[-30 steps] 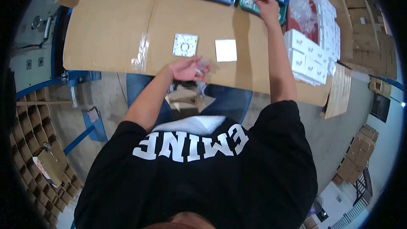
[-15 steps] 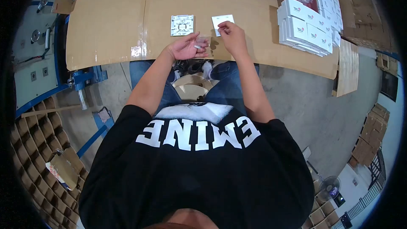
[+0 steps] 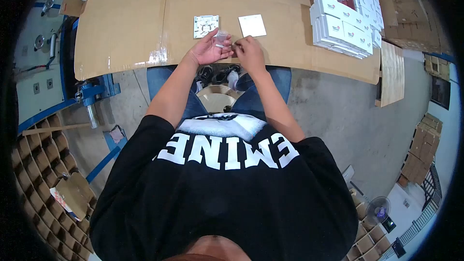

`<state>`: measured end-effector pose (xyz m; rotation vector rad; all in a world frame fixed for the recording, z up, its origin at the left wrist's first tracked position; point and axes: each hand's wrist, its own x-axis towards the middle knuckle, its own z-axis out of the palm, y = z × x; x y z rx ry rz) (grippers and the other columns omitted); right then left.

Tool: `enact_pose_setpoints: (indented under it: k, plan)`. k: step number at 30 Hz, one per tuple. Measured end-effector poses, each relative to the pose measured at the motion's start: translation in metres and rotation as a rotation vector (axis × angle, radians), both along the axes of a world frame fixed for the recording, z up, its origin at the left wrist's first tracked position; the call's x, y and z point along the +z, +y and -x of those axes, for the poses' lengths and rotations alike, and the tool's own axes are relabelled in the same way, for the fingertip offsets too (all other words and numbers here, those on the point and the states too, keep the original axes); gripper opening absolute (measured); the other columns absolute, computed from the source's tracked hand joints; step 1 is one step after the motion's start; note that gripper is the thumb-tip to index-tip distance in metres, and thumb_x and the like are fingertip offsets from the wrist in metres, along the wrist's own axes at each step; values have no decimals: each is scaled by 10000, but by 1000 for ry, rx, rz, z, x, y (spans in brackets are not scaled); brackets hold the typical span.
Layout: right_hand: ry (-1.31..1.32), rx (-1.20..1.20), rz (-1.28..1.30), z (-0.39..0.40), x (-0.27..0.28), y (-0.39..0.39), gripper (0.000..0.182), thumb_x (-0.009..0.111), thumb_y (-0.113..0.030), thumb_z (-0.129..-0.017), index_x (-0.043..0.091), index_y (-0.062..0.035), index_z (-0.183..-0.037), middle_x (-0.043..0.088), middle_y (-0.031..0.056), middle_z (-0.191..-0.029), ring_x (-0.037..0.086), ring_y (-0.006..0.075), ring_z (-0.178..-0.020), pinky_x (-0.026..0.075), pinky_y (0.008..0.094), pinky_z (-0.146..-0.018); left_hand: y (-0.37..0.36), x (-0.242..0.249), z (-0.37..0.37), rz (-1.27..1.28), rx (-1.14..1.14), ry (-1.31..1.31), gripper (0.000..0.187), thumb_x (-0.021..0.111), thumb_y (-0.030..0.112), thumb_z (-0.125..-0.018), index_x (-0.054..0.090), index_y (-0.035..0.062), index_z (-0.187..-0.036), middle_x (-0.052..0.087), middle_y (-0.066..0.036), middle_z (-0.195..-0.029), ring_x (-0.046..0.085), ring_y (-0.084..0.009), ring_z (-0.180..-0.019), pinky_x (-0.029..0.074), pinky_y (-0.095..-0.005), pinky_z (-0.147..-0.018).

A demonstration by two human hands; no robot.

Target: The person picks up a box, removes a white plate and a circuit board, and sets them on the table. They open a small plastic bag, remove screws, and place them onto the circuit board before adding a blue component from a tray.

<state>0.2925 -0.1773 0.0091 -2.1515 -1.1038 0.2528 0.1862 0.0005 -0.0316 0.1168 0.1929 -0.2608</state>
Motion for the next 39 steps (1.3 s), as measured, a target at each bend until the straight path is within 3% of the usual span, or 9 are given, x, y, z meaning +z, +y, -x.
enact_pose_setpoints:
  k: [1,4,8,14,17,24,33,35,39]
  plan:
    - [-7,8,-1,-4,2,1,177,720,-102,-856,697,-33,-1017,655,102,-883,672,279,-821,538,399,-733,1,-1,0,17,-18,-50,527,549,491,-1006,574,17,-1236,571,-54,-955,573,-203,-880,443,-445,-1088]
    - [511,-206,-223,-18,7,5,125,693,-72,-926,687,31,-997,723,68,-903,639,109,-696,510,269,-636,0,-5,0,-13,-53,-105,554,503,497,-1028,573,9,-1280,626,-80,-1017,607,-213,-947,442,-452,-1100]
    - [592,-91,-174,-27,45,11,147,724,-97,-918,706,-3,-1030,679,-3,-830,572,42,-666,450,210,-595,-1,-7,1,-82,-70,-99,576,452,488,-1052,557,-2,-1337,671,-106,-1115,633,-225,-1044,440,-444,-1115]
    - [324,158,-54,-33,63,27,198,728,-108,-873,740,-35,-1057,712,39,-893,608,99,-758,510,269,-691,-6,-2,7,-161,-40,-89,561,495,472,-1040,571,-8,-1320,663,-84,-1119,630,-212,-1044,446,-424,-1112]
    - [355,220,101,-36,77,35,187,734,-119,-867,741,-32,-1033,722,60,-895,612,118,-770,512,273,-713,-8,-5,10,-199,-42,-107,561,521,457,-1035,576,-10,-1341,662,-59,-1117,609,-171,-954,478,-390,-1071]
    - [262,392,255,-46,88,55,158,737,-83,-820,735,8,-950,732,99,-842,669,169,-773,536,314,-716,-8,-5,9,-216,-19,-115,552,496,464,-1041,561,0,-1333,654,-78,-1118,613,-193,-977,497,-386,-1052]
    - [471,448,359,-50,73,60,152,712,-90,-809,761,-2,-924,726,115,-824,686,179,-783,537,318,-719,-8,-12,9,-208,-24,-223,447,514,453,-1034,580,52,-1219,633,-76,-1067,606,-190,-983,482,-409,-1074]
    - [386,501,378,-51,71,59,127,689,-62,-857,729,16,-948,715,63,-854,653,132,-826,525,282,-762,-7,-16,9,-168,-35,-215,458,517,460,-1028,581,53,-1228,631,-75,-1065,602,-188,-987,475,-414,-1081]
    - [437,460,323,-51,53,56,143,657,-83,-892,723,20,-965,707,66,-874,654,147,-844,524,291,-794,-7,-14,11,-180,-17,-167,462,515,463,-1027,581,53,-1229,631,-72,-1062,599,-190,-988,472,-420,-1086]
